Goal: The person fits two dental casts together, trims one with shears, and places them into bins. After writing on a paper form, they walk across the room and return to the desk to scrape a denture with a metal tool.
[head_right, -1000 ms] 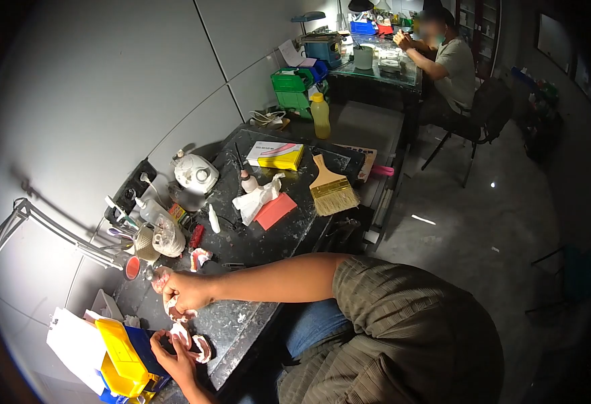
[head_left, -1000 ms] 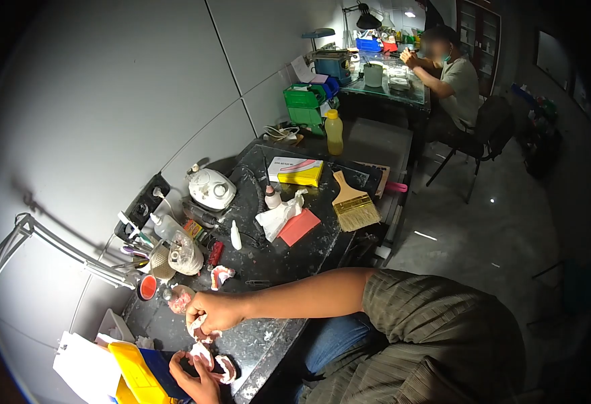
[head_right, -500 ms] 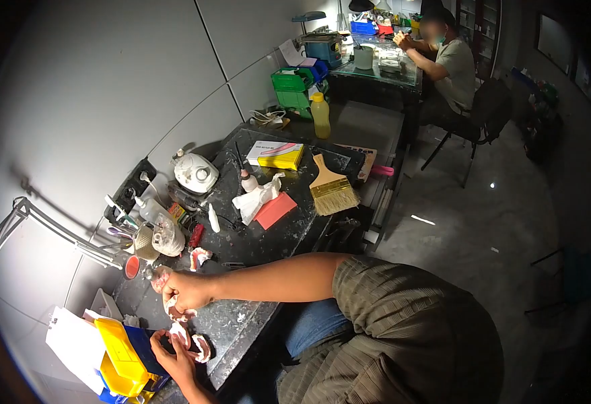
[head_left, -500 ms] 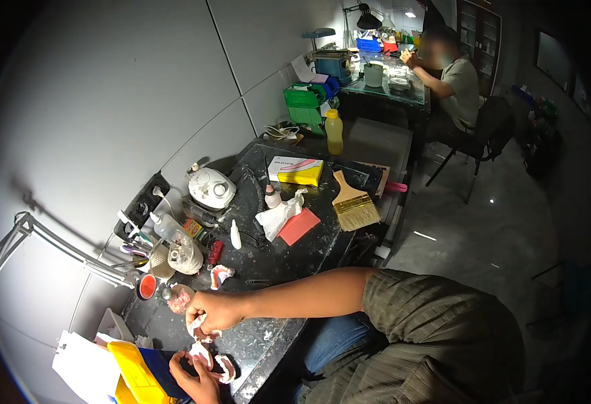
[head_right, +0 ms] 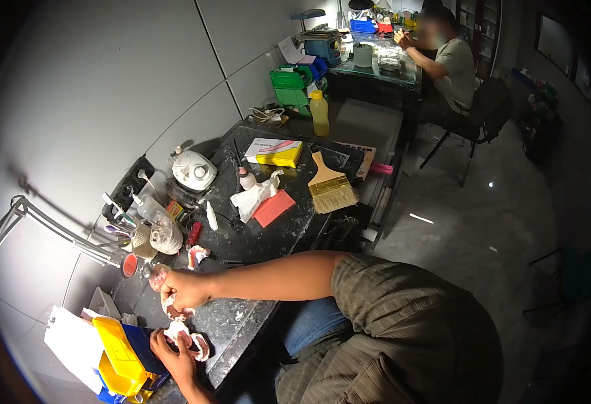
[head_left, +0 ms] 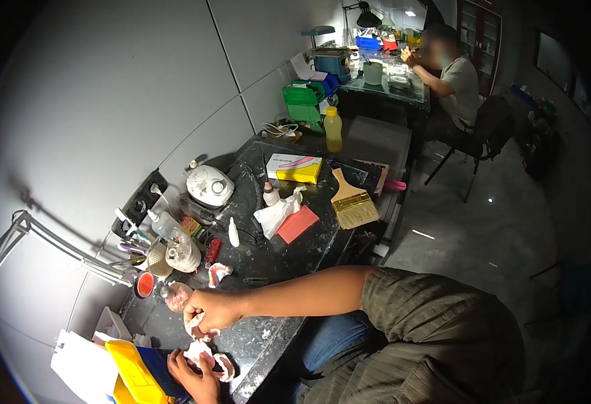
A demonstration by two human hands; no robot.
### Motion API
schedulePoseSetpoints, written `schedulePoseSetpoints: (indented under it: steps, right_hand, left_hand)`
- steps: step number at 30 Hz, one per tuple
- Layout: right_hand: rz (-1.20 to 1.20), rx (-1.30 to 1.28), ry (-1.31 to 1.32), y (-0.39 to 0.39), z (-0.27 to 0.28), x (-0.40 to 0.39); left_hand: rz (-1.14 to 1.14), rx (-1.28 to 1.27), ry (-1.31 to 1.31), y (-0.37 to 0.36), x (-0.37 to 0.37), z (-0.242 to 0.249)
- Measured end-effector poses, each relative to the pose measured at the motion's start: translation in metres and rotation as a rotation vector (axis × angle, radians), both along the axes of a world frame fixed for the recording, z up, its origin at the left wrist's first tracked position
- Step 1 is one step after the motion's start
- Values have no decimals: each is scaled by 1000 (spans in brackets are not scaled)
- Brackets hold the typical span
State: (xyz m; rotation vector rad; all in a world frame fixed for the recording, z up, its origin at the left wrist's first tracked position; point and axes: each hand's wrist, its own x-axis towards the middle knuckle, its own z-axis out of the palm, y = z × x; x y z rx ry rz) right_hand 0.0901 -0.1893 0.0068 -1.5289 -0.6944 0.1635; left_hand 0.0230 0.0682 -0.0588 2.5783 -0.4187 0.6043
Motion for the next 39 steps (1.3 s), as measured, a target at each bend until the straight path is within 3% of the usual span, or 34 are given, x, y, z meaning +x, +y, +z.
schedulePoseSetpoints:
  steps: [3, 5, 7, 9, 10, 11, 12, 20, 24, 26, 29, 30, 36, 39]
  right_hand:
    - [40, 19, 78, 0, 0, 0]
    - [44, 16, 82, -4, 4, -1]
    - [93, 53, 108, -3, 1, -1]
    - [146, 75, 172, -9, 9, -2]
    - [137, 43, 103, -12, 12, -3]
    - [158, 43, 172, -10, 4, 2]
    - [149, 56, 214, -12, 14, -4]
    - [79, 22, 292, -17, 31, -11]
    - [23, 43, 252, -15, 27, -6]
    - [39, 41, 338, -19, 32, -6]
    - [-31, 5, 266, -20, 28, -1]
    - [-21, 19, 263, -20, 25, 2]
    - [-20, 76, 251, -17, 22, 2]
    - [80, 109, 276, -13, 22, -5]
  left_hand:
    - [-13, -78, 28, -3, -3, -1]
    - [-1, -33, -129, -19, -10, 13]
    - [28, -93, 101, -33, -22, 34]
    - [105, 3, 17, -46, -24, 39]
    - [83, -164, 167, -53, -23, 49]
    - [77, -65, -12, -58, -26, 46]
    - [128, -121, 164, -63, -30, 52]
    - [33, -130, 48, -63, -29, 43]
    - [-28, -281, -4, -57, -28, 37]
    - [-58, -218, -136, -50, -28, 33]
    - [-154, -146, -358, -39, -29, 29]
    - [-201, -226, -397, -39, -28, 33]
    - [-300, -3, -535, -14, -63, 66]
    - [-85, -116, -831, 3, -73, 107]
